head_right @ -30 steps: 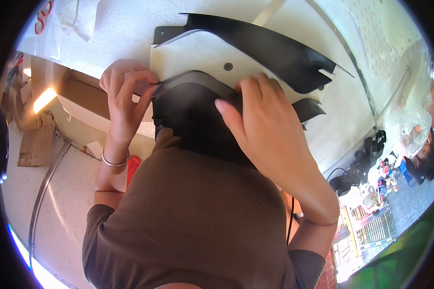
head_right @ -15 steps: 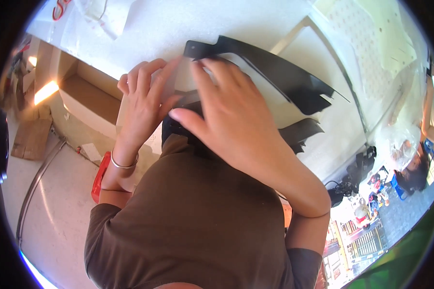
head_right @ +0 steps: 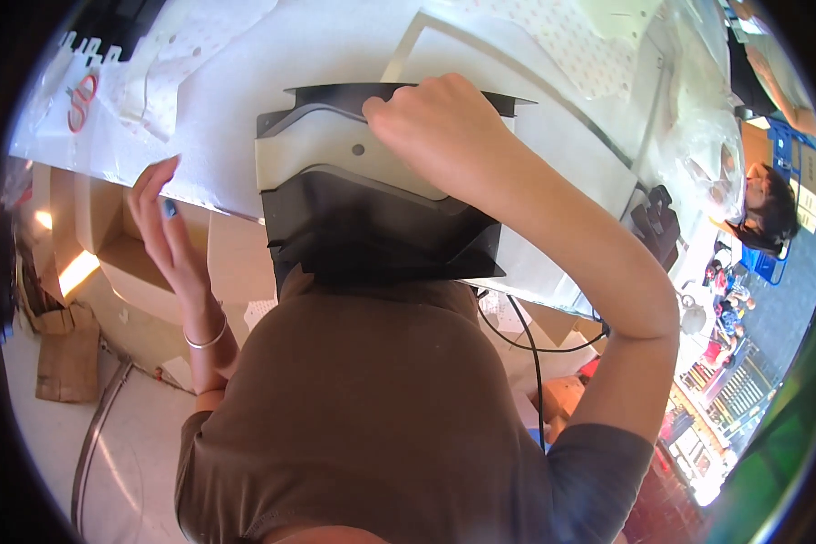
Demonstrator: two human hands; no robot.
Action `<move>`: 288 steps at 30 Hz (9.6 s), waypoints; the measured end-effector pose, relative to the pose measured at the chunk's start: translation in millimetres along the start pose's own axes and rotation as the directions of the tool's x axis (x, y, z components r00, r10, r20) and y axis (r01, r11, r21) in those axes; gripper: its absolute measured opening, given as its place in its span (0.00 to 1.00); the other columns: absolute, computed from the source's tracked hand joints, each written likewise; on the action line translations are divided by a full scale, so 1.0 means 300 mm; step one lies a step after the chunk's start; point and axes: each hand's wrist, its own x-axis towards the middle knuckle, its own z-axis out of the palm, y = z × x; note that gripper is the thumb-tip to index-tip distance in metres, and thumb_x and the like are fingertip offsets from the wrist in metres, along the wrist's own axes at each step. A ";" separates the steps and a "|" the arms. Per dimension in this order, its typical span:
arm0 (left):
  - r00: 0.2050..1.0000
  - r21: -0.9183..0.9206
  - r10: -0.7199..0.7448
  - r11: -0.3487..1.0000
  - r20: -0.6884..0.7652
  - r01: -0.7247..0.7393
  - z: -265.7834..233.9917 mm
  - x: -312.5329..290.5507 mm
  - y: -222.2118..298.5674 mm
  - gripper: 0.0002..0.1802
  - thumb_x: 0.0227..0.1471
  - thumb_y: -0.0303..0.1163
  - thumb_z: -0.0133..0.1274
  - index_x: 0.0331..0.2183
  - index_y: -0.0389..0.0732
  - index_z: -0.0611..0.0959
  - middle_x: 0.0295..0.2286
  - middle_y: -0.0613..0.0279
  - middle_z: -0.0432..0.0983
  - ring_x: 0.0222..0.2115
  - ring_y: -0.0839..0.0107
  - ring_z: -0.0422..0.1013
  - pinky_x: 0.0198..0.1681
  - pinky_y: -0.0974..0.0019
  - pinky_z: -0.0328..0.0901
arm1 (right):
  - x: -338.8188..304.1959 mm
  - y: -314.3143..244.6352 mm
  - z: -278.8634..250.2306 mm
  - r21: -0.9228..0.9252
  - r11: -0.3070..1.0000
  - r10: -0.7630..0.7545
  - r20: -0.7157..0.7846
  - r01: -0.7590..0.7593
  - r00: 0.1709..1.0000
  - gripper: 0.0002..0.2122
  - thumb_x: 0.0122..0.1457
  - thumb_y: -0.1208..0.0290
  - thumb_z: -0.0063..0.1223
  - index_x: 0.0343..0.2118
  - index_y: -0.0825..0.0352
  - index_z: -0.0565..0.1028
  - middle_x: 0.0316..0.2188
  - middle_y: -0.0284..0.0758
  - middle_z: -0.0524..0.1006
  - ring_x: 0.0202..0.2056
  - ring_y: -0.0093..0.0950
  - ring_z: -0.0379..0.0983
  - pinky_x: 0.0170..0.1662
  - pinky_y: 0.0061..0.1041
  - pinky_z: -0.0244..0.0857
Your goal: Attaching white foam adhesive strips to black plastic parts.
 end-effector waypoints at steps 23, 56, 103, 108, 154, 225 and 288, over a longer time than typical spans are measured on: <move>0.752 -0.503 0.327 0.864 0.572 0.007 0.429 0.519 0.225 0.11 0.53 0.21 0.44 0.39 0.34 0.77 0.33 0.55 0.73 0.35 0.68 0.68 0.40 0.67 0.62 | -0.504 -0.112 0.037 0.753 0.528 0.584 0.013 -0.392 0.812 0.08 0.61 0.72 0.46 0.34 0.72 0.73 0.32 0.40 0.76 0.33 0.36 0.72 0.37 0.31 0.65; 0.805 -0.327 0.403 0.904 0.435 -0.277 0.209 0.323 0.210 0.11 0.46 0.24 0.51 0.36 0.36 0.78 0.30 0.55 0.74 0.33 0.58 0.69 0.39 0.63 0.63 | 0.031 0.620 0.114 0.422 0.855 0.518 -0.644 -0.303 0.563 0.05 0.51 0.70 0.54 0.26 0.65 0.75 0.26 0.37 0.74 0.33 0.34 0.71 0.38 0.30 0.65; 0.508 -0.325 -0.123 0.636 0.852 0.700 0.391 0.659 -0.115 0.13 0.59 0.36 0.45 0.39 0.37 0.76 0.27 0.65 0.74 0.25 0.76 0.73 0.27 0.75 0.64 | 0.434 0.124 0.093 0.714 0.700 0.547 -0.508 -0.031 0.665 0.12 0.50 0.64 0.56 0.26 0.69 0.70 0.28 0.42 0.73 0.35 0.41 0.71 0.39 0.35 0.66; 0.599 -0.441 -0.054 0.625 0.799 0.644 0.412 0.624 -0.099 0.13 0.61 0.35 0.43 0.41 0.37 0.76 0.29 0.64 0.74 0.27 0.76 0.72 0.29 0.75 0.64 | 0.422 0.155 0.082 0.849 0.527 0.596 -0.345 -0.030 0.725 0.12 0.44 0.65 0.58 0.22 0.70 0.72 0.26 0.43 0.75 0.33 0.41 0.73 0.38 0.36 0.68; 0.830 -0.728 -0.066 0.445 0.554 0.521 0.298 0.258 0.376 0.17 0.53 0.26 0.53 0.45 0.31 0.75 0.40 0.61 0.75 0.42 0.75 0.69 0.49 0.70 0.61 | -0.418 0.051 0.142 0.737 0.670 0.498 -0.362 -0.085 0.788 0.11 0.51 0.77 0.56 0.38 0.67 0.74 0.34 0.39 0.75 0.34 0.33 0.74 0.38 0.26 0.67; 0.691 0.186 -0.135 0.983 0.711 0.002 0.333 0.094 0.443 0.12 0.46 0.27 0.56 0.37 0.48 0.84 0.33 0.73 0.77 0.32 0.77 0.66 0.44 0.69 0.50 | -0.364 0.073 0.337 0.887 0.407 0.749 -0.188 -0.217 0.635 0.06 0.42 0.78 0.62 0.24 0.64 0.75 0.35 0.31 0.68 0.41 0.31 0.64 0.44 0.28 0.59; 0.606 0.063 0.064 0.980 0.793 -0.187 0.334 0.085 0.409 0.14 0.49 0.28 0.50 0.41 0.46 0.79 0.35 0.73 0.77 0.29 0.75 0.70 0.40 0.61 0.49 | -0.355 0.079 0.348 0.693 0.720 0.481 -0.538 0.039 0.693 0.13 0.34 0.80 0.62 0.22 0.60 0.71 0.30 0.26 0.73 0.35 0.28 0.68 0.42 0.27 0.53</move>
